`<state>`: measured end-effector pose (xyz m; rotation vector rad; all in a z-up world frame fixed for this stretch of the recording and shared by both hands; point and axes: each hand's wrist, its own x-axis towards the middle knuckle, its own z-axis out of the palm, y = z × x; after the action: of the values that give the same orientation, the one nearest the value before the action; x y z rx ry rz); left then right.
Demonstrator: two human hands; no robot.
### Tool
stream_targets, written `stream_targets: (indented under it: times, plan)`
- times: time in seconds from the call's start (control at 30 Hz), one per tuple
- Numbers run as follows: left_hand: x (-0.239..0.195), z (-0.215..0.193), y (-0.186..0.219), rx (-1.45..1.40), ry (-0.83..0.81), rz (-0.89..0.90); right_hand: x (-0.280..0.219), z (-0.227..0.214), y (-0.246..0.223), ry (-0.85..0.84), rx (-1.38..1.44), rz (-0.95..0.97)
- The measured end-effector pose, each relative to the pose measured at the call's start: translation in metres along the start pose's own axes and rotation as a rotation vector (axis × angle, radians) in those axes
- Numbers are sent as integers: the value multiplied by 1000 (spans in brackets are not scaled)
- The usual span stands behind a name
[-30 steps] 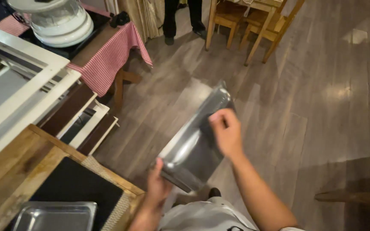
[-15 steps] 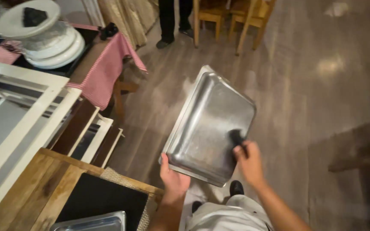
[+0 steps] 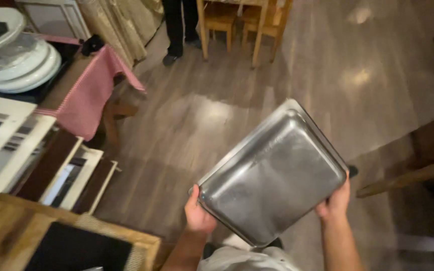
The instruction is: The person scrubs a rectangular metal tray with a dark sponge, wiping the interior and exterior surfaces. They rotate the tray to clean different sides, then place it on a wooden table and continue scrubbing the bottom and edges before lifting it again.
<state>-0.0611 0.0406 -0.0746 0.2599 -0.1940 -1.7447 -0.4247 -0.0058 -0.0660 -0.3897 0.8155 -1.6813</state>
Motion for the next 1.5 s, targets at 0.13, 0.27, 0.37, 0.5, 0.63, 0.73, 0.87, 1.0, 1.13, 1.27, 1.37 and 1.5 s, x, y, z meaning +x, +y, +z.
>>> stream_targets:
  times: [0.13,0.27,0.37,0.5,0.63,0.73,0.87,1.0,1.13,1.27,1.37,1.5]
  plan:
    - [44,-13,-68,34,87,31,-1,-32,-54,-23,57,54]
    - [97,-45,-124,461,409,-34,36,-96,-95,40,-10,-11]
    - [97,-29,-163,698,617,-223,66,-188,-83,136,-436,-67]
    - [81,48,-203,540,598,-514,83,-205,-31,-366,-1491,-579]
    - [68,32,-234,448,662,-525,31,-84,-63,-920,-1297,-224]
    - [47,0,-258,476,707,-402,23,-120,-24,-1204,-1290,-303]
    - [21,-31,-281,508,971,-137,8,-131,-2,-1283,-1149,-190]
    - [6,-34,-284,471,965,108,26,-140,35,-1411,-1183,86]
    - [-6,-14,-261,370,899,222,10,-79,17,-1522,-1312,-1]
    - [-27,-18,-234,416,720,376,-2,-42,1,-1415,-1036,423]
    - [-44,45,-208,461,631,435,3,-45,6,-1578,-1007,89]
    - [-71,21,-178,516,574,463,31,-48,32,-1366,-1497,-406]
